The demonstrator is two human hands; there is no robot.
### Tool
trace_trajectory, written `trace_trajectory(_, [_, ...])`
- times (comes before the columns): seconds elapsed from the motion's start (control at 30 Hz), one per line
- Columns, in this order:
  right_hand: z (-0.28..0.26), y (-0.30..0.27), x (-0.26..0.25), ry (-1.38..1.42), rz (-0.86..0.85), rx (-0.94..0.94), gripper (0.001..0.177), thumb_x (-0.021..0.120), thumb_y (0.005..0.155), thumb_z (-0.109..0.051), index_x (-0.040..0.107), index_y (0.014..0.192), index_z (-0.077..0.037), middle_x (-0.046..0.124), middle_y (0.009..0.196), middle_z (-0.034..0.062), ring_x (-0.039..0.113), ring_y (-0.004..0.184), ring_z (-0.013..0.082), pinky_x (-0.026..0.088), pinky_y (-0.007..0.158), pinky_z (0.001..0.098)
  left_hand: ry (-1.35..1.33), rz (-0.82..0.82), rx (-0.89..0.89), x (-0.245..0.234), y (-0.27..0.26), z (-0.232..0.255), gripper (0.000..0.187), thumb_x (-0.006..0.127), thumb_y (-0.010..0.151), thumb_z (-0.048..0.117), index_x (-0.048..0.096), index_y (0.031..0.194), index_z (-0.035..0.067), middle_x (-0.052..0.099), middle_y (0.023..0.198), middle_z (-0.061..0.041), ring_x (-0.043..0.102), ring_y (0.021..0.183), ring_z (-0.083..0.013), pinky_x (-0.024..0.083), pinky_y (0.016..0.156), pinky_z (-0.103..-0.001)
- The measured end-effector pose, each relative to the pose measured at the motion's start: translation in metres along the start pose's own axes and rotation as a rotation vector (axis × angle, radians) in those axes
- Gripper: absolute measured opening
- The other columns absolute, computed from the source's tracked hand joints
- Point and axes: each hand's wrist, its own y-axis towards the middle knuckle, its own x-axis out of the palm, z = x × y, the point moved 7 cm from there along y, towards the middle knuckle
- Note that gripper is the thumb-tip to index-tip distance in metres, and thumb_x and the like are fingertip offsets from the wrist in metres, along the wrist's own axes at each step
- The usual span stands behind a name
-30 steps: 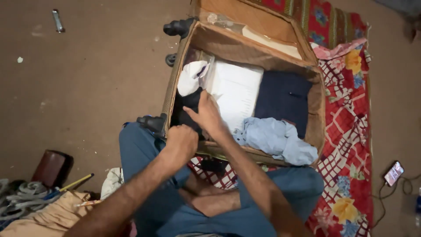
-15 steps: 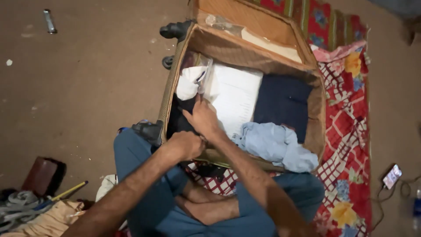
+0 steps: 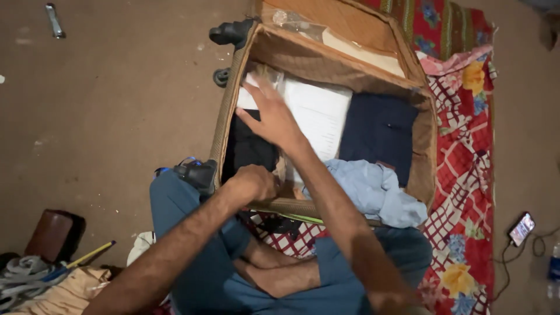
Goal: Pack various items including clothes, cables, and documents into a suitcase.
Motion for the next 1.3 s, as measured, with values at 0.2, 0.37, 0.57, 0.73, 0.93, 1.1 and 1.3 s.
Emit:
trace_trajectory(0.2, [0.059,-0.044,0.101,0.454,-0.568,0.474,0.046,0.066,0.098,-0.045,0.069,0.122,-0.006,0.074,0.110,0.0243,0.074,0.104,0.0382,0.056,0.093,0.0433,0.037,0.049,0.029,0.006,0.005,-0.008,0.036,0.059,0.095,0.034,0.077,0.116,0.012,0.073,0.116,-0.019,0.071,0.107,-0.0377,0.057,0.092,-0.048])
trace_trajectory(0.37, [0.085,-0.079,0.163,0.085,-0.826,0.092,0.042,0.039,0.107,-0.030,0.068,0.125,-0.006,0.071,0.115,0.0248,0.067,0.112,0.0425,0.051,0.097,0.0507,-0.005,0.132,0.054,-0.007,-0.026,0.007,0.043,0.050,0.100,0.041,0.078,0.104,0.010,0.073,0.107,-0.019,0.070,0.102,-0.0401,0.055,0.089,-0.051])
trace_trajectory(0.57, [0.158,-0.152,0.268,0.306,-0.903,0.417,0.053,0.031,0.111,-0.039,0.069,0.129,-0.006,0.067,0.135,0.0253,0.064,0.124,0.0401,0.047,0.109,0.0439,0.122,0.505,0.177,-0.041,-0.081,0.017,0.024,0.059,0.090,0.023,0.077,0.087,0.007,0.075,0.089,-0.022,0.075,0.082,-0.0391,0.060,0.073,-0.050])
trace_trajectory(0.73, [0.107,-0.104,0.205,0.490,-0.771,0.584,0.059,0.033,0.104,-0.046,0.056,0.143,-0.009,0.063,0.135,0.0249,0.060,0.125,0.0377,0.044,0.105,0.0422,0.063,0.648,0.073,-0.027,-0.058,-0.011,0.020,0.060,0.089,0.018,0.076,0.091,0.007,0.075,0.086,-0.021,0.075,0.079,-0.0402,0.060,0.067,-0.052])
trace_trajectory(0.93, [0.121,-0.128,0.221,0.807,-0.622,0.684,0.069,0.043,0.105,-0.054,0.056,0.143,0.002,0.062,0.143,0.0220,0.057,0.133,0.0278,0.040,0.114,0.0368,-0.026,0.203,-0.034,-0.009,-0.026,-0.013,0.054,0.054,0.095,0.053,0.078,0.103,0.005,0.073,0.107,-0.023,0.070,0.104,-0.0414,0.055,0.091,-0.051])
trace_trajectory(1.1, [0.095,-0.106,0.147,1.188,-0.557,0.916,0.070,0.046,0.102,-0.053,0.055,0.143,0.003,0.058,0.147,0.0145,0.055,0.133,0.0235,0.040,0.115,0.0337,-0.030,0.157,-0.032,-0.015,-0.047,-0.001,0.067,0.044,0.095,0.063,0.075,0.115,0.008,0.070,0.118,-0.023,0.065,0.114,-0.0429,0.051,0.099,-0.051])
trace_trajectory(1.3, [0.051,-0.075,0.007,0.300,-0.620,0.885,0.057,0.051,0.100,-0.057,0.065,0.140,-0.018,0.070,0.132,0.0149,0.066,0.125,0.0295,0.049,0.108,0.0360,0.036,0.191,-0.009,-0.006,-0.069,0.006,0.072,0.035,0.100,0.066,0.067,0.126,0.007,0.073,0.114,-0.024,0.069,0.111,-0.0433,0.053,0.096,-0.054])
